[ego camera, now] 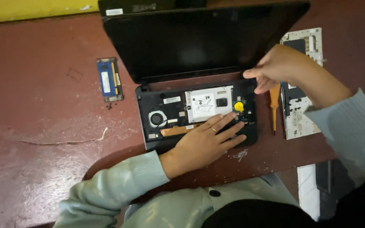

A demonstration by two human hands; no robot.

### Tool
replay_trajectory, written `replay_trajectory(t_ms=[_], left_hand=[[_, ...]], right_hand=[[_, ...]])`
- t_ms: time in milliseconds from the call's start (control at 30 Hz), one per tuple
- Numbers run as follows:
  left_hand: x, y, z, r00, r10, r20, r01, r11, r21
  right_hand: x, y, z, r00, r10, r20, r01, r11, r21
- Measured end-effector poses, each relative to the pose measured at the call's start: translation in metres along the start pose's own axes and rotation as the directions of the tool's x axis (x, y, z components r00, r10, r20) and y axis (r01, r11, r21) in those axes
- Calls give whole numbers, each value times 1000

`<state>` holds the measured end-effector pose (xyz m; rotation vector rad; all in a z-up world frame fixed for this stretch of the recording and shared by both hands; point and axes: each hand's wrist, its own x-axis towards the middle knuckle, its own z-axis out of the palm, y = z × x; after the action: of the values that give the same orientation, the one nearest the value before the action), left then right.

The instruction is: Unscrewing internal components and adjusting parts during a laptop repair.

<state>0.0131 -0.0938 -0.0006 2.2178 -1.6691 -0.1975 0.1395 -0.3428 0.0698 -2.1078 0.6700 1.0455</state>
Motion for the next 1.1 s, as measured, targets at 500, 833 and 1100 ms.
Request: replay_trajectory(t_ms=[500, 833, 1100], left_hand=[[2, 3, -11, 995, 32, -90, -22, 994, 108], [1, 13, -12, 996, -80, 40, 70, 976, 207], [6, 7, -23, 998, -69, -8, 70, 984, 166]], right_hand=[[-30, 210, -36, 508, -594, -624, 130, 769, -626], [-41, 215, 28, 445, -583, -680, 458, 800, -387], [-47, 193, 42, 350, -631, -693, 435, 764, -476]])
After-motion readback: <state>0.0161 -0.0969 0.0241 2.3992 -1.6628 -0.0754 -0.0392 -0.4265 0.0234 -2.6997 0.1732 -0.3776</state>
